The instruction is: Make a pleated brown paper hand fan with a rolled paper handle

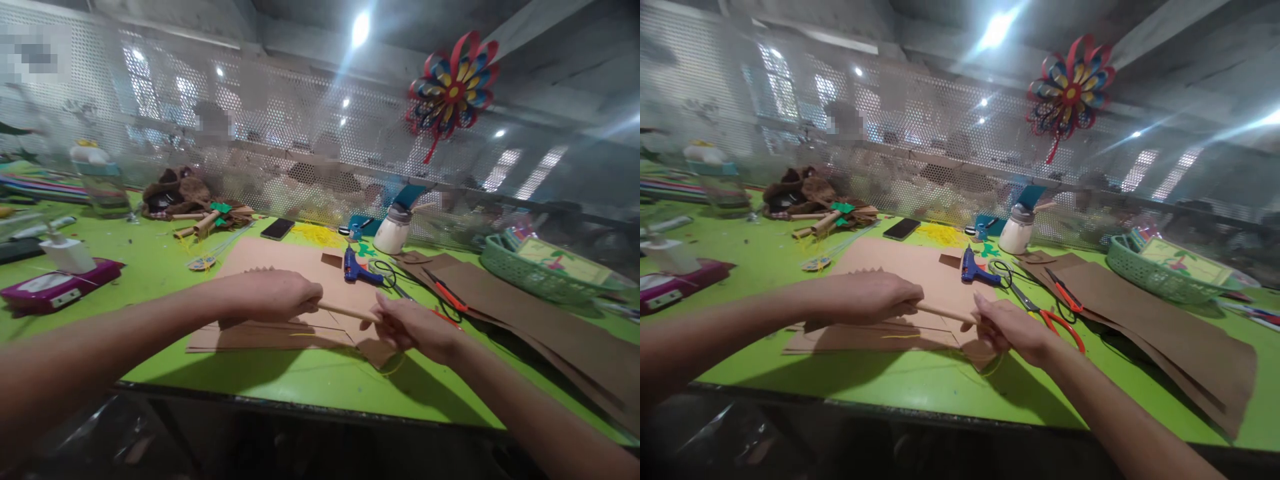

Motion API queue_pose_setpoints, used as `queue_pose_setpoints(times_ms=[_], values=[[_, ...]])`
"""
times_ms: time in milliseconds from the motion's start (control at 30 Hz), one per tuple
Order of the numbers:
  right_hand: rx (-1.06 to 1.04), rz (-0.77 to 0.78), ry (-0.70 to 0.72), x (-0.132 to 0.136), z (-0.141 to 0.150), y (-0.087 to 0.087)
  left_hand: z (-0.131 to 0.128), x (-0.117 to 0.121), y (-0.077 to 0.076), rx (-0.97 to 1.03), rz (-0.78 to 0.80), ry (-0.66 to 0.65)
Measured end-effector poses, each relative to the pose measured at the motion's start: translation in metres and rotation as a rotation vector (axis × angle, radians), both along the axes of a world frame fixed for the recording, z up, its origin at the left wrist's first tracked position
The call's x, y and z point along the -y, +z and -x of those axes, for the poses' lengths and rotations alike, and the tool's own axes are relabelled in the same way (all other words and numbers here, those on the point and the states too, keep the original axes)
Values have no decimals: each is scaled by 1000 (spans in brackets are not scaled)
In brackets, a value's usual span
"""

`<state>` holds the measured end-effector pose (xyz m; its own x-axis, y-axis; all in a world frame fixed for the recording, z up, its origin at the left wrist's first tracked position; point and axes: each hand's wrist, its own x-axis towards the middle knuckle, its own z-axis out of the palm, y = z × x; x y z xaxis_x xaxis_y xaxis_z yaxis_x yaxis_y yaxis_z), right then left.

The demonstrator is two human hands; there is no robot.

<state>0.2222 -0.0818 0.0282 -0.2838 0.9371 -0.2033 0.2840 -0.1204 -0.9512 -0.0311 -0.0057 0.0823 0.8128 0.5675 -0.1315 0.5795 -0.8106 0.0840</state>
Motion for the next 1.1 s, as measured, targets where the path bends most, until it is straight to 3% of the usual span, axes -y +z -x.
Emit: queue_pose_setpoints(times_ms=[167,400,500,733,967,1100], values=[[0,-8,-50,4,-11,3,2,-2,-6,27,27,-10],[725,-319,75,9,-2,25,-1,1,-12,-20,55,17],[923,-424,68,7,2,28,-2,0,-11,6,91,-29],[968,-495,51,6,3,19,1,2,-7,95,236,-147],[958,-492,25,4,5,14,-1,10,-22,18,4,-6],[901,-458,45,7,3,12,0,10,-27,73,61,-39]])
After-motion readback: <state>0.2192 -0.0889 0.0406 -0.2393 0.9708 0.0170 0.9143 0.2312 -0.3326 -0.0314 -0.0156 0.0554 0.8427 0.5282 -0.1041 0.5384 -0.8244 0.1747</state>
